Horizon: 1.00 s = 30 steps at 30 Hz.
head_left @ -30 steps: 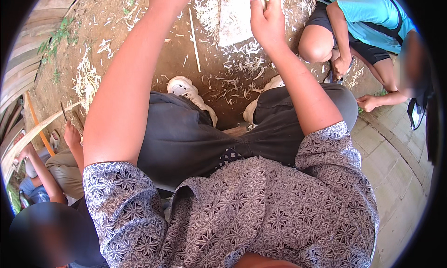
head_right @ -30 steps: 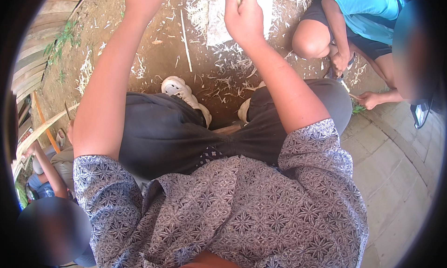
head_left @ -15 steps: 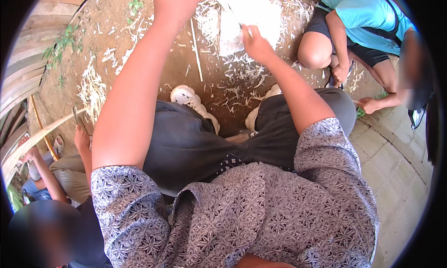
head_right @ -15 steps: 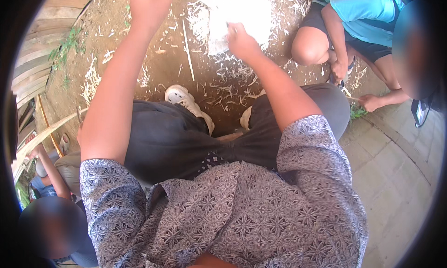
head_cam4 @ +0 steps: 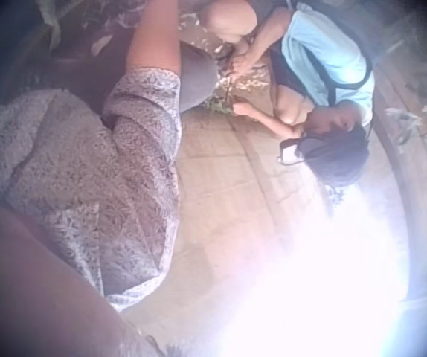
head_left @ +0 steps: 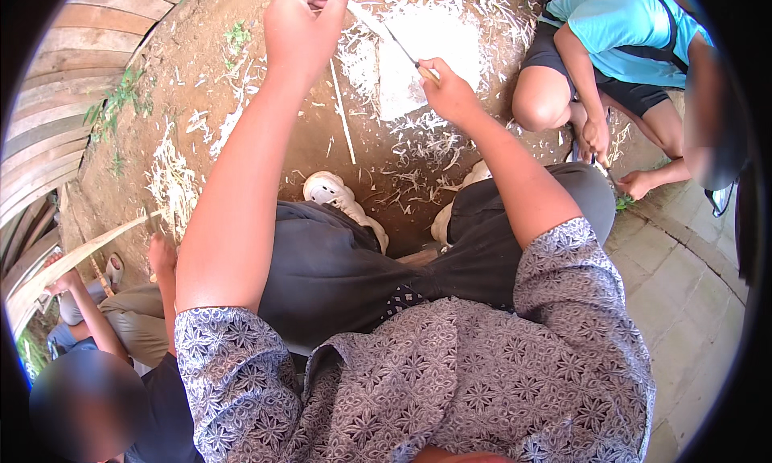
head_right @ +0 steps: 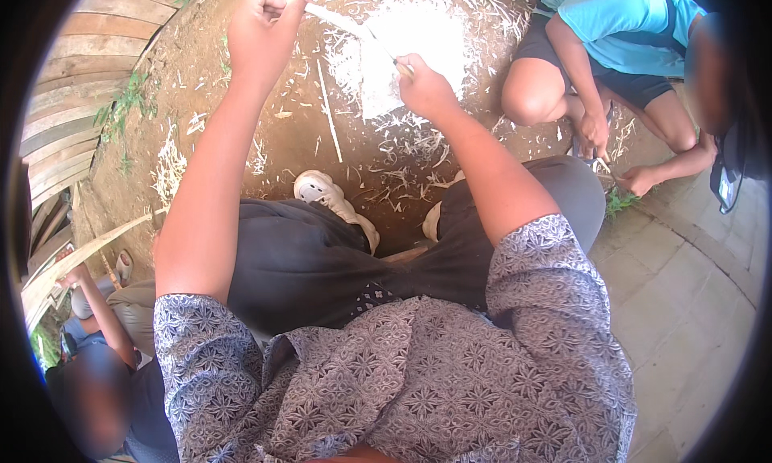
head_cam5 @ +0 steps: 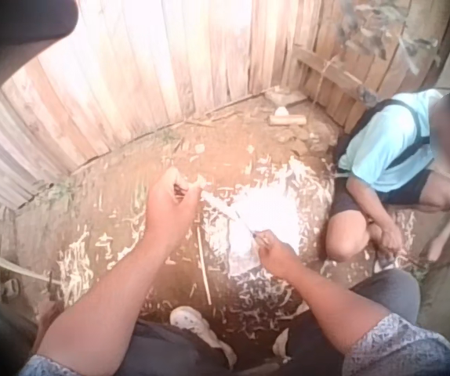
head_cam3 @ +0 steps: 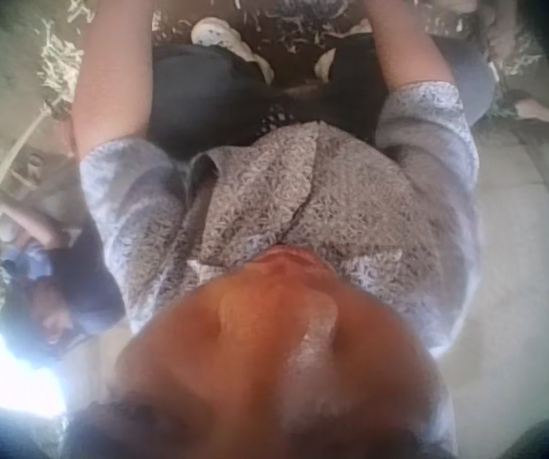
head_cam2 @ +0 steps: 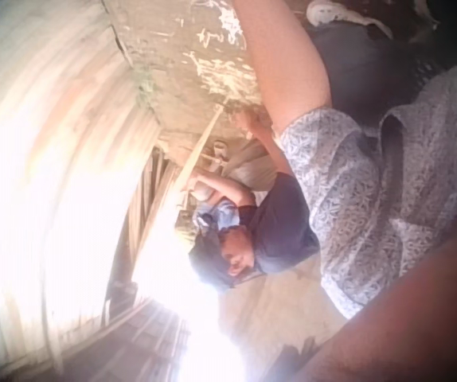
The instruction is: The person sits on the ground and uses a knife to shave thin strips from a piece of bamboo held in their left hand. They repeatedly scrape the bamboo to create fine shavings that accumulate on the ground.
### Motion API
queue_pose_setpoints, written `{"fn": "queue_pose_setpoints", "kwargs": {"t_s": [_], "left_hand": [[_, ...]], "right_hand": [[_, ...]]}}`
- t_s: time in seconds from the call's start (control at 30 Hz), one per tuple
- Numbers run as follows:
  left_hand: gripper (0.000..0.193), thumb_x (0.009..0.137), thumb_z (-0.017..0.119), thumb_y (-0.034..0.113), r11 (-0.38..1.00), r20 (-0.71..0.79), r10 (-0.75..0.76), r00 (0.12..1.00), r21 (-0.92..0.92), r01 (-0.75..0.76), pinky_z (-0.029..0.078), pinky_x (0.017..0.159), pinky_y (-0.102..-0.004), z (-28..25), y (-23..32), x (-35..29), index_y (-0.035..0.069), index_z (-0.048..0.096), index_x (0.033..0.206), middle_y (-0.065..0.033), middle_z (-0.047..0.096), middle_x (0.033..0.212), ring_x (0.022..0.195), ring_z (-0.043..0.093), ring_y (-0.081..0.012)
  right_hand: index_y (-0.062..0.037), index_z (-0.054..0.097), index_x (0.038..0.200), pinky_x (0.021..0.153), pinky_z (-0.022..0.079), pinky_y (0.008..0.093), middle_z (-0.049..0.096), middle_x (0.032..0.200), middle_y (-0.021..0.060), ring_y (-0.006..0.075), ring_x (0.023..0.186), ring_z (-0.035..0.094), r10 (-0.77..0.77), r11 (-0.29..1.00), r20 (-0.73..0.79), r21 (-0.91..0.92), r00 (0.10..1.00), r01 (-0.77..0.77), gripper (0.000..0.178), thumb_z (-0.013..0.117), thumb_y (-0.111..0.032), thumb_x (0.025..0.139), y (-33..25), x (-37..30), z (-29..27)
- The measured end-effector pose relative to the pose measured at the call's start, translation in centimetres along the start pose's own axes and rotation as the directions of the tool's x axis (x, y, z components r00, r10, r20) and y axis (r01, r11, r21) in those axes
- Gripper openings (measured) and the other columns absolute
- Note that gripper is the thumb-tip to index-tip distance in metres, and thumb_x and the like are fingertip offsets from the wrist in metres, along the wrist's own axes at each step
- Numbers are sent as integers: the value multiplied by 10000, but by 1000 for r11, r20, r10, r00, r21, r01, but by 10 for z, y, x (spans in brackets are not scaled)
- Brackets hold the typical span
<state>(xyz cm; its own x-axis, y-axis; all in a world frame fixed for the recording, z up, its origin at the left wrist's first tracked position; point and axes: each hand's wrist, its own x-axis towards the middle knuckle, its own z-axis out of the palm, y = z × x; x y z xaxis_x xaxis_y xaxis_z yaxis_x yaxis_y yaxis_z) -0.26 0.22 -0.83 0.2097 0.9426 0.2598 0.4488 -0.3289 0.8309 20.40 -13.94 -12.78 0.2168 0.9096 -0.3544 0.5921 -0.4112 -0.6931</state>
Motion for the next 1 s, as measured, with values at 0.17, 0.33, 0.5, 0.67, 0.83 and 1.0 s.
{"fn": "queue_pose_setpoints", "kwargs": {"t_s": [0.17,0.33,0.5,0.67,0.83,1.0], "left_hand": [[275,950,770,192,992,72,-75,995,-98,82,538,691,-232,-4,-18,6,38,563,855,-97,726,873,847,719,-114],[256,958,758,187,994,54,-72,996,82,68,541,683,-237,-15,-30,11,47,564,867,-83,714,869,826,701,-105],[277,917,790,258,980,45,-196,980,57,193,510,705,-280,-34,-40,16,46,618,868,-37,693,837,759,619,-97],[260,933,778,229,983,76,-185,980,28,183,516,685,-258,-34,-41,16,46,606,869,-34,688,830,749,622,-83],[239,947,774,196,992,144,-121,982,40,116,502,663,-214,-25,-22,13,56,596,869,-34,690,842,756,627,-66],[274,932,790,246,990,101,-64,993,134,50,485,671,-238,-23,-9,9,54,617,841,-23,685,807,729,597,-71]], "right_hand": [[-158,548,1399,860,531,409,727,1040,172,315,939,708,138,979,103,138,985,-152,423,536,-352,1023,4,9,-3],[-134,551,1424,699,528,340,685,904,87,162,761,672,270,918,295,208,917,-337,452,479,-385,1055,-10,5,-14],[-125,546,1445,709,535,326,714,950,110,163,787,683,316,879,341,245,885,-408,467,477,-375,1056,-14,6,-20],[-123,464,1525,927,525,349,701,1241,190,285,1056,702,-55,951,-127,296,990,91,528,508,-307,1032,-28,11,-5],[-121,489,1512,1017,498,382,689,1282,195,341,1154,676,-195,927,-286,259,938,272,515,518,-255,1016,-23,-4,13],[-116,475,1519,1017,499,376,671,1301,215,368,1190,655,38,999,5,7,999,-38,519,522,-255,1021,-18,-5,8]]}}
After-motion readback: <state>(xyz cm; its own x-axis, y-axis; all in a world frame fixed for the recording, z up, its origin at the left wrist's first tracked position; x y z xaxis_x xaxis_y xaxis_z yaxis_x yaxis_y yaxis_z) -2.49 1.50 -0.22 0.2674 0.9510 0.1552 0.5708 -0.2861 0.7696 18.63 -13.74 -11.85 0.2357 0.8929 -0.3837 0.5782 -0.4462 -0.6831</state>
